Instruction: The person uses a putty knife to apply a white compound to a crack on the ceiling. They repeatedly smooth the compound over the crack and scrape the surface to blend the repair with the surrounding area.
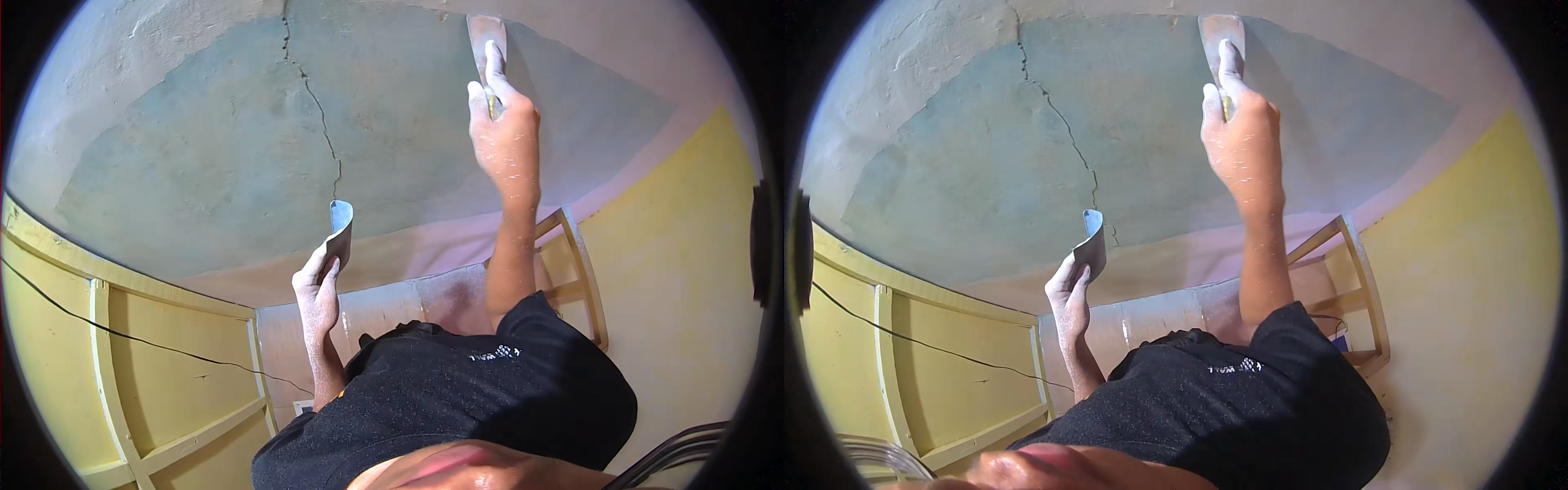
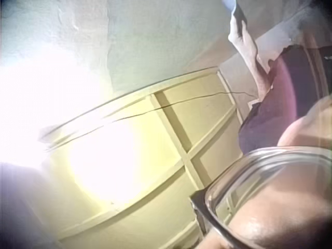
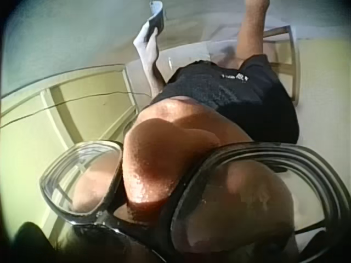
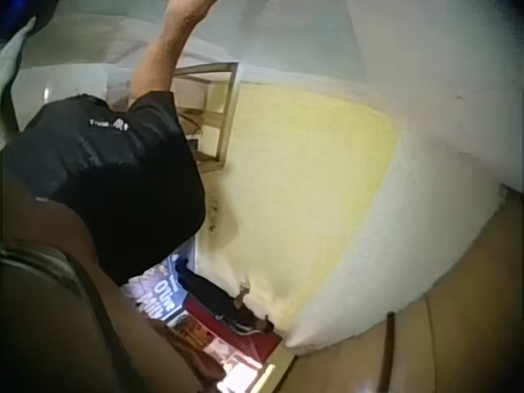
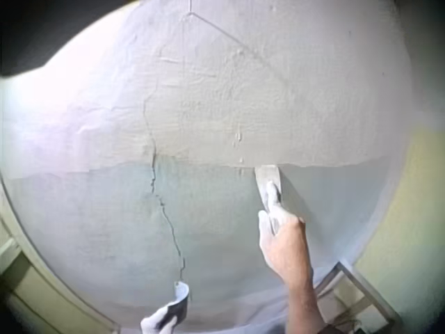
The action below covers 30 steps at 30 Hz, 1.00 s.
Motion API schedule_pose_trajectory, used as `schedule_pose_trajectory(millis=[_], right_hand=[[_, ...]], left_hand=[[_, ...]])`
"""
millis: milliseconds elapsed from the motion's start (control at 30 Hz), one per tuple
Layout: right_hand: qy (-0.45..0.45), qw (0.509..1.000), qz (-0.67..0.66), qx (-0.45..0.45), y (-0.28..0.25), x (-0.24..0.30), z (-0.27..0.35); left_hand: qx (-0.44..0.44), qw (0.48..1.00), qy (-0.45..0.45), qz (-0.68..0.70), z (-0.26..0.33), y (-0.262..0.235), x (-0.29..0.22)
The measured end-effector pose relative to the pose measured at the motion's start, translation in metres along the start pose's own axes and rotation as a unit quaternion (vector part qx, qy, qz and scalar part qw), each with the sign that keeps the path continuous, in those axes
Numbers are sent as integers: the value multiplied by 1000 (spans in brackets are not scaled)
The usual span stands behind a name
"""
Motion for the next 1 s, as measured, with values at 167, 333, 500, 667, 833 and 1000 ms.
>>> schedule_pose_trajectory(millis=[167, 333, 500, 667, 833, 1000], right_hand=[[7, 1000, -19, 2, 3, -5, 2], [45, 998, 4, 37, 11, -6, 5], [15, 1000, -17, 19, 6, 1, 0], [-68, 995, -43, -56, 6, -8, 0], [25, 999, -14, 21, 9, -3, 7], [28, 999, -31, 32, 8, 4, 6]], left_hand=[[31, 999, -32, -4, -2, 4, 6], [37, 998, -35, 23, -3, 5, 7], [30, 999, -35, 0, -2, 5, 5], [19, 999, -25, 9, 1, 3, 8], [19, 999, -34, 14, 1, 1, 6], [-1, 1000, -10, 13, 0, 0, 3]])
Point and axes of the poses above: each hand's wrist, its own z-axis away from the middle knuckle, its own y-axis out of the palm, x = y × z, the point moved 6 cm from there along -z, towards the middle knuckle, and after that the axes turned 14 degrees about z, right-handed, at the moved point
